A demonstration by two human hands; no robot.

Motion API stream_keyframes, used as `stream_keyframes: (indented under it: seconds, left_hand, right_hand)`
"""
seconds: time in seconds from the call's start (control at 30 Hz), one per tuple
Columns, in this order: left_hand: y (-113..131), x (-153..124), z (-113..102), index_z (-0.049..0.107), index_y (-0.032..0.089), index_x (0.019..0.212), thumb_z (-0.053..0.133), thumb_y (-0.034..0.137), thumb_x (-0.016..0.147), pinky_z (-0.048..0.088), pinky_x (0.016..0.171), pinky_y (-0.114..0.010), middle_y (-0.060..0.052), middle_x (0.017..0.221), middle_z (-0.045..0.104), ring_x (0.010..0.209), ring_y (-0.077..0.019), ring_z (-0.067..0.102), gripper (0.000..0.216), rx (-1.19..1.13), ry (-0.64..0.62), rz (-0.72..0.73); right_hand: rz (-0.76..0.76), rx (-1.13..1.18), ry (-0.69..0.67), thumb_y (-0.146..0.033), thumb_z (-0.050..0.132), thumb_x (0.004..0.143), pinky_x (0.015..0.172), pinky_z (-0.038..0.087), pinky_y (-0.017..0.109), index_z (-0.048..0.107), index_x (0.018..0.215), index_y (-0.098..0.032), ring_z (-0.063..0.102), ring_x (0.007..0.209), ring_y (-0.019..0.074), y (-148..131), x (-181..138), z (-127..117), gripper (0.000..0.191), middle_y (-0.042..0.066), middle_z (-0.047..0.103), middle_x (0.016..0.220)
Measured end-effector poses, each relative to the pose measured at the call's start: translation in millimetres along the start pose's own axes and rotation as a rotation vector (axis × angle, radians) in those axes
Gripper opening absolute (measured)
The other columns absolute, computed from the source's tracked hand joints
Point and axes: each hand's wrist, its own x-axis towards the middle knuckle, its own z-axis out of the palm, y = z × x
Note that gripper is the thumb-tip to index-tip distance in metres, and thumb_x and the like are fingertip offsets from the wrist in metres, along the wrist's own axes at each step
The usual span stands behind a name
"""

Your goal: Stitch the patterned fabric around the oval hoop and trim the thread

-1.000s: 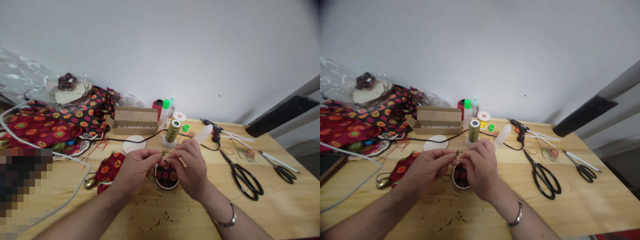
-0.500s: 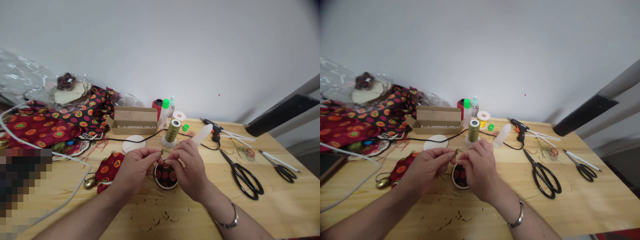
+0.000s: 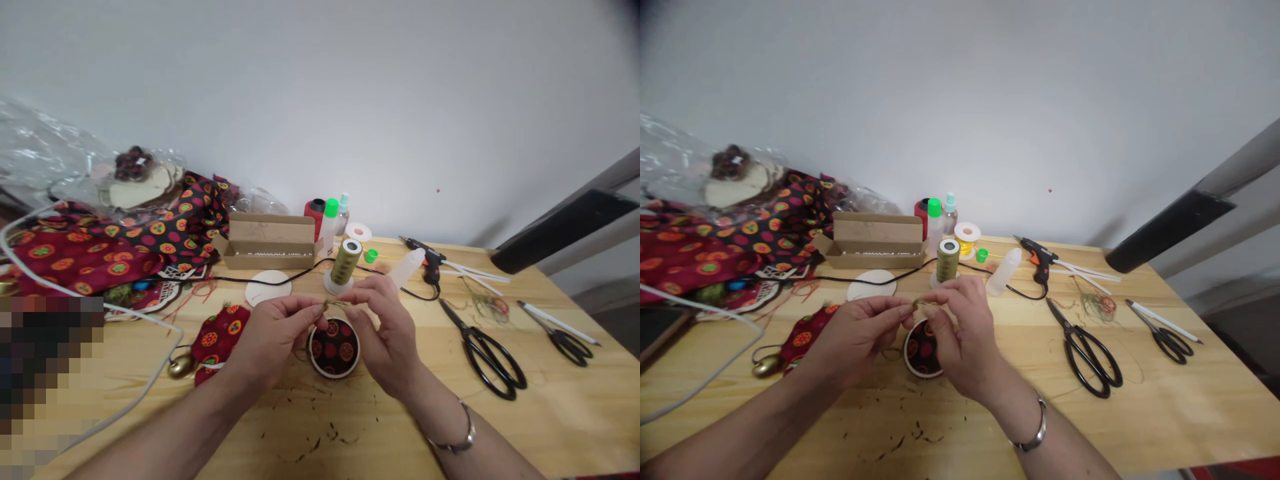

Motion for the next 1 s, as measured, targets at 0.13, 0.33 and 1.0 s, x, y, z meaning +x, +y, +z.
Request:
stream_keyframes:
  seconds: [0.13, 0.33, 1.0]
  left_hand:
    - [0.0, -1.2, 0.1, 0.068, 0.014, 0.061, 0.069, 0.03, 0.069, 0.017, 0.039, -0.017, 0.007, 0.04, 0.046, 0.038, -0.0028, 0.026, 0.018, 0.043, -0.005, -0.015]
    - [-2.3, -1.7, -1.4, 0.068, 0.014, 0.06, 0.066, 0.03, 0.071, 0.02, 0.04, -0.018, 0.004, 0.05, 0.058, 0.039, -0.003, 0.03, 0.019, 0.065, -0.068, -0.012]
    - [-1.6, -3.4, -1.9, 0.069, 0.011, 0.064, 0.062, 0.028, 0.075, 0.017, 0.041, -0.019, -0.003, 0.06, 0.063, 0.043, -0.0026, 0.029, 0.021, -0.024, -0.085, -0.042]
  right_hand:
    - [0.061, 0.053, -0.043, -0.013, 0.048, 0.086, 0.088, 0.042, 0.036, 0.062, 0.104, -0.019, 0.053, 0.098, 0.0182, 8.8, 1.4, 0.5, 0.023, 0.008, 0.059, 0.101]
    - [0.198, 0.176, -0.195, -0.013, 0.053, 0.083, 0.078, 0.048, 0.029, 0.067, 0.095, -0.019, 0.059, 0.088, 0.0162, 15.1, 0.7, 4.9, 0.019, 0.006, 0.064, 0.091]
    - [0.253, 0.074, -0.128, -0.011, 0.056, 0.08, 0.066, 0.044, 0.023, 0.063, 0.074, -0.02, 0.056, 0.069, 0.0121, 10.5, 0.6, 4.4, 0.012, -0.001, 0.061, 0.071]
